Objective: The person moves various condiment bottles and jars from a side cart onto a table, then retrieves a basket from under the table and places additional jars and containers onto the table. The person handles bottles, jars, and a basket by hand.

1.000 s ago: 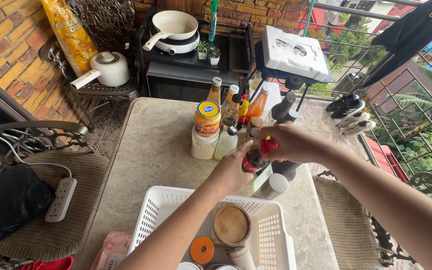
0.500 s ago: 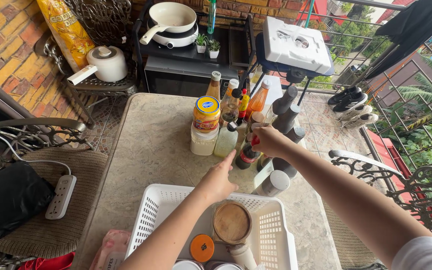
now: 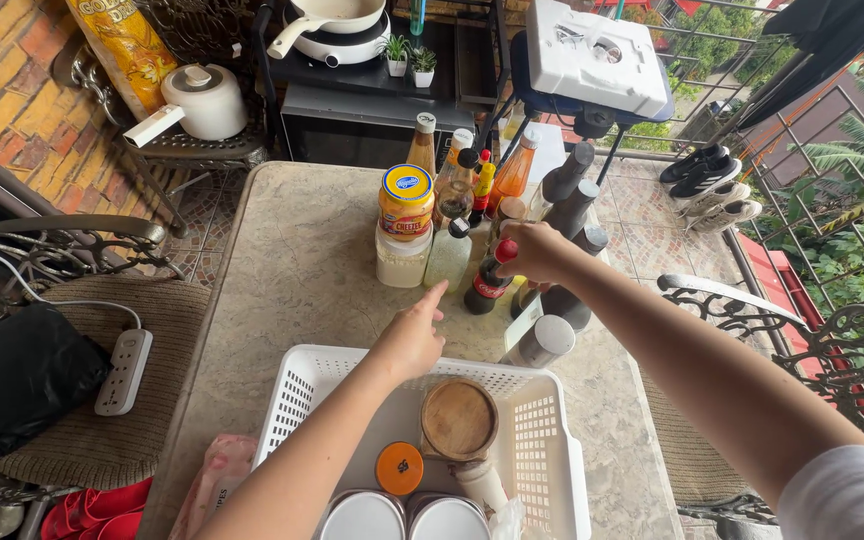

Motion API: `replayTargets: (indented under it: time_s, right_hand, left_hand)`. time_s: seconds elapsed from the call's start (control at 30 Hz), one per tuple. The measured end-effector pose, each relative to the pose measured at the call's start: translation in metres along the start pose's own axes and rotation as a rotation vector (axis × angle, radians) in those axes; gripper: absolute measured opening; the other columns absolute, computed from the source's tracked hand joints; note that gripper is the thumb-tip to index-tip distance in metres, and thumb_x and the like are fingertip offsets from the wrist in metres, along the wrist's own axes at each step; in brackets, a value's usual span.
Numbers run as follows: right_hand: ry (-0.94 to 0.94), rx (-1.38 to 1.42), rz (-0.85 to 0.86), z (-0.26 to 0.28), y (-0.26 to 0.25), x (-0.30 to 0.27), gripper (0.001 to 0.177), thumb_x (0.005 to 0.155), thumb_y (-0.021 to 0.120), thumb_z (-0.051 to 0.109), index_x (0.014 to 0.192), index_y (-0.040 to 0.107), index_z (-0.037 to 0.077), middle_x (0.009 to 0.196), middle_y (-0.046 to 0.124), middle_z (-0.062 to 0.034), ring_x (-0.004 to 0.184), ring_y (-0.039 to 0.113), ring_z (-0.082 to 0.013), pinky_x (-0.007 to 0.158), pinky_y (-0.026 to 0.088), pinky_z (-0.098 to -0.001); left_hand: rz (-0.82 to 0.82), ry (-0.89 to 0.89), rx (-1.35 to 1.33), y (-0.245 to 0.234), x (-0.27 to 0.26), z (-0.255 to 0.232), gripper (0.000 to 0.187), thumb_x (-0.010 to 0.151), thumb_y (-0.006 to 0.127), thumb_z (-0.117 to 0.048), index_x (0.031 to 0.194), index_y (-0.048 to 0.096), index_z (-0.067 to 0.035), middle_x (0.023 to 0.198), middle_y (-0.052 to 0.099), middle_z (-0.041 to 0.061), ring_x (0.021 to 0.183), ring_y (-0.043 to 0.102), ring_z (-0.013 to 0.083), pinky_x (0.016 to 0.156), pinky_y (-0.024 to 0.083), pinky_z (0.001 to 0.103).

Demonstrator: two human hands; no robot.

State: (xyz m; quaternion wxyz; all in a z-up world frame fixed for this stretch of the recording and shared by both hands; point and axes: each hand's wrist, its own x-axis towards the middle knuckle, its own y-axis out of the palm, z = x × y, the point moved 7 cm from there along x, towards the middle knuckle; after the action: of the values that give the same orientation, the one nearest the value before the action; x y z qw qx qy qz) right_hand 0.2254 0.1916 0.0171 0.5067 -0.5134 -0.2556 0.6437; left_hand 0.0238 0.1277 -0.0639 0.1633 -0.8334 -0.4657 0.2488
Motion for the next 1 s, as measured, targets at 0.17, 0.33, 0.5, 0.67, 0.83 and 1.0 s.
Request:
replayTargets:
  time_s: [0.17, 0.33, 0.5, 0.67, 0.83, 1.0]
  right_hand:
    - [-0.191, -0.169, -0.176, 0.014, -0.024, -0.033, 0.05, 0.081, 0.084, 0.03, 0.125, 0.067, 0.013, 0.091, 0.077, -0.0156, 0.076, 0.074, -0.026, 0.075, 0.06, -0.0404]
    - [-0.236, -0.11, 0.172, 0.003, 0.043, -0.098, 0.045, 0.081, 0.079, 0.034, 0.12, 0.068, 0.014, 0.087, 0.08, -0.0067, 0.079, 0.079, -0.0209, 0.077, 0.064, -0.0378]
    - [-0.242, -0.207, 0.404, 0.007, 0.145, -0.142, 0.102, 0.074, 0.092, 0.037, 0.155, 0.032, 0.02, 0.132, 0.061, -0.0179, 0.129, 0.055, -0.0342, 0.107, 0.044, -0.0466]
    - [-0.158, -0.079, 0.29, 0.012, 0.18, -0.142, 0.136, 0.061, 0.099, 0.03, 0.162, 0.008, 0.025, 0.149, 0.032, -0.0286, 0.138, 0.044, -0.0437, 0.113, 0.043, -0.0436]
    - [-0.176, -0.11, 0.239, 0.026, 0.183, -0.144, 0.134, 0.059, 0.096, 0.028, 0.163, 0.011, 0.029, 0.148, 0.032, -0.0255, 0.132, 0.048, -0.0463, 0.109, 0.046, -0.0441]
    - [-0.22, -0.061, 0.226, 0.036, 0.165, -0.155, 0.132, 0.056, 0.092, 0.025, 0.162, 0.014, 0.027, 0.141, 0.037, -0.0216, 0.121, 0.057, -0.0446, 0.104, 0.051, -0.0427]
  left_hand:
    - [0.034, -0.044, 0.048, -0.007, -0.023, 0.021, 0.054, 0.089, 0.06, -0.001, 0.14, 0.053, -0.015, 0.13, 0.067, 0.008, 0.111, 0.07, 0.0232, 0.095, 0.057, 0.036]
    - [0.229, -0.166, 0.146, 0.019, -0.051, 0.067, 0.046, 0.085, 0.071, -0.01, 0.13, 0.062, -0.009, 0.121, 0.071, 0.01, 0.11, 0.071, 0.0237, 0.095, 0.058, 0.035]
    - [0.233, -0.163, 0.197, 0.063, -0.046, 0.096, 0.068, 0.084, 0.08, -0.015, 0.143, 0.048, -0.002, 0.144, 0.054, 0.018, 0.132, 0.054, 0.032, 0.11, 0.046, 0.039]
    - [0.167, -0.275, 0.063, 0.082, -0.036, 0.114, 0.054, 0.091, 0.068, -0.014, 0.142, 0.052, -0.001, 0.142, 0.058, 0.019, 0.131, 0.058, 0.0318, 0.11, 0.047, 0.04]
    - [0.186, -0.436, -0.163, 0.083, -0.042, 0.114, 0.044, 0.094, 0.061, -0.011, 0.136, 0.052, -0.001, 0.133, 0.063, 0.016, 0.112, 0.073, 0.0299, 0.082, 0.064, 0.036]
    - [0.209, -0.452, -0.308, 0.076, -0.053, 0.098, 0.041, 0.097, 0.062, -0.012, 0.135, 0.049, -0.001, 0.129, 0.063, 0.014, 0.111, 0.071, 0.0258, 0.075, 0.068, 0.033]
